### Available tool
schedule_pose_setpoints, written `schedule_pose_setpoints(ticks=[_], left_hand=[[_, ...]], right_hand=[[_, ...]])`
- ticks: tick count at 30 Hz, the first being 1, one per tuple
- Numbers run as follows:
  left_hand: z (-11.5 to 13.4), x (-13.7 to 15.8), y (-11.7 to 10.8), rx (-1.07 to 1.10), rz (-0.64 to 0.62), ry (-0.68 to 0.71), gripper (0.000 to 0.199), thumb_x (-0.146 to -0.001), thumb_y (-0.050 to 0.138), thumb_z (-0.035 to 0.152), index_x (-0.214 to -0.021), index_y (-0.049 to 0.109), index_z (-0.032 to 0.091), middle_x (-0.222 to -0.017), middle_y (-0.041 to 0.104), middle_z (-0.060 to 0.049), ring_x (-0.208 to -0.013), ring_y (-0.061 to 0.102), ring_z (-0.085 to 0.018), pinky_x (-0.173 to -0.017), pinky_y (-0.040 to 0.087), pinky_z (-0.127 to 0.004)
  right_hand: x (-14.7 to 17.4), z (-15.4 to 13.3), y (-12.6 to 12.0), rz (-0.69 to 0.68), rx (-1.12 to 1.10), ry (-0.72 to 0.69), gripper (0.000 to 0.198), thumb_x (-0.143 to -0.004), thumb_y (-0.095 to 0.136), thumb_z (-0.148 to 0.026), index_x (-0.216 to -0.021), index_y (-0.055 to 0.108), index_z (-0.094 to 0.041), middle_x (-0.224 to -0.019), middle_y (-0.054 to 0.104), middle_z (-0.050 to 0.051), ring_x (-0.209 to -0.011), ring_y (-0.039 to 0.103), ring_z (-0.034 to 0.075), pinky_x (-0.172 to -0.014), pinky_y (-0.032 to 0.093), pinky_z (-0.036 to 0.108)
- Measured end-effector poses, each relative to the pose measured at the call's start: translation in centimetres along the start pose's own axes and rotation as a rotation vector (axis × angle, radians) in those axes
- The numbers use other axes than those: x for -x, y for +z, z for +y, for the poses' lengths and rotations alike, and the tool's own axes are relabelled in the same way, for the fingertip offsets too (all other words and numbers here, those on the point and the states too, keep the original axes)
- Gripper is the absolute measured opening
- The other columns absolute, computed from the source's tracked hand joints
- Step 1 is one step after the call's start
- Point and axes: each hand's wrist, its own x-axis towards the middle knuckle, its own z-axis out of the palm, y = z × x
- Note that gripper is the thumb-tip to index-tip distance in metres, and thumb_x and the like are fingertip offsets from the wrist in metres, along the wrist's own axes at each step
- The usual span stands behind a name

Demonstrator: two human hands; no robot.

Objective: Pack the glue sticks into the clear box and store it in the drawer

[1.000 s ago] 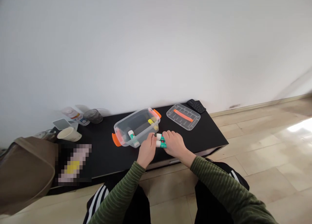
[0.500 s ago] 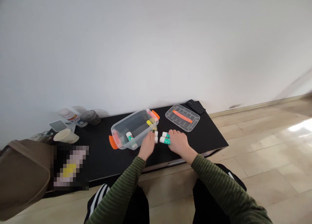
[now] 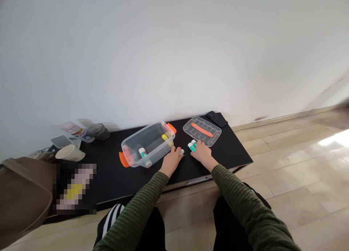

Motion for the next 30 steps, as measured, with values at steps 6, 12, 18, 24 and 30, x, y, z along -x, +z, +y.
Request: schedule_pose_setpoints(ticks=[6,12,18,24,30], left_hand=[[-0.4,-1.2,0.8,0.244,0.143,0.074,0.039,-0.087,0.065,0.024,-0.122,0.049,0.019,-0.125,0.048,-0.01,-0.112,0.061,-0.022,-0.091,0.051,-0.032],[-0.6,-0.3,0.2,0.438,0.171,0.103,0.055,-0.083,0.061,0.01,-0.134,0.044,0.017,-0.133,0.048,-0.014,-0.118,0.059,-0.022,-0.099,0.049,-0.035],[-1.5,3.4,-4.9,0.243,0.431,0.259,0.033,-0.092,0.048,0.016,-0.123,0.059,0.022,-0.126,0.061,-0.011,-0.121,0.056,-0.024,-0.104,0.043,-0.041],[-6.0,6.4,-7.9,0.129,0.526,-0.117,0.032,-0.094,0.048,0.031,-0.119,0.064,0.019,-0.117,0.07,-0.012,-0.108,0.064,-0.029,-0.096,0.046,-0.041],[-6.3,8.4,-6.5,0.147,0.395,-0.092,0.031,-0.096,0.045,0.026,-0.121,0.064,0.022,-0.115,0.072,-0.007,-0.104,0.067,-0.023,-0.084,0.051,-0.031]], right_hand=[[0.4,-0.6,0.1,0.069,0.053,-0.045,0.052,-0.089,0.058,-0.049,-0.124,0.047,-0.012,-0.122,0.057,0.019,-0.105,0.064,0.03,-0.079,0.048,0.036],[1.4,-0.7,-0.6,0.131,0.136,-0.106,0.047,-0.095,0.048,-0.051,-0.123,0.053,-0.013,-0.126,0.055,0.021,-0.119,0.051,0.033,-0.081,0.048,0.038],[2.4,-0.2,-1.6,0.111,0.133,-0.148,0.049,-0.092,0.054,-0.051,-0.124,0.053,-0.015,-0.126,0.055,0.02,-0.119,0.048,0.033,-0.08,0.048,0.038],[2.8,0.1,-2.2,0.193,0.021,-0.265,0.038,-0.092,0.054,-0.04,-0.122,0.055,-0.016,-0.124,0.056,0.016,-0.121,0.047,0.031,-0.088,0.047,0.039],[4.6,-4.1,-4.7,0.424,-0.239,-0.623,0.035,-0.091,0.047,-0.021,-0.125,0.055,-0.019,-0.127,0.058,0.013,-0.123,0.048,0.027,-0.103,0.041,0.041]])
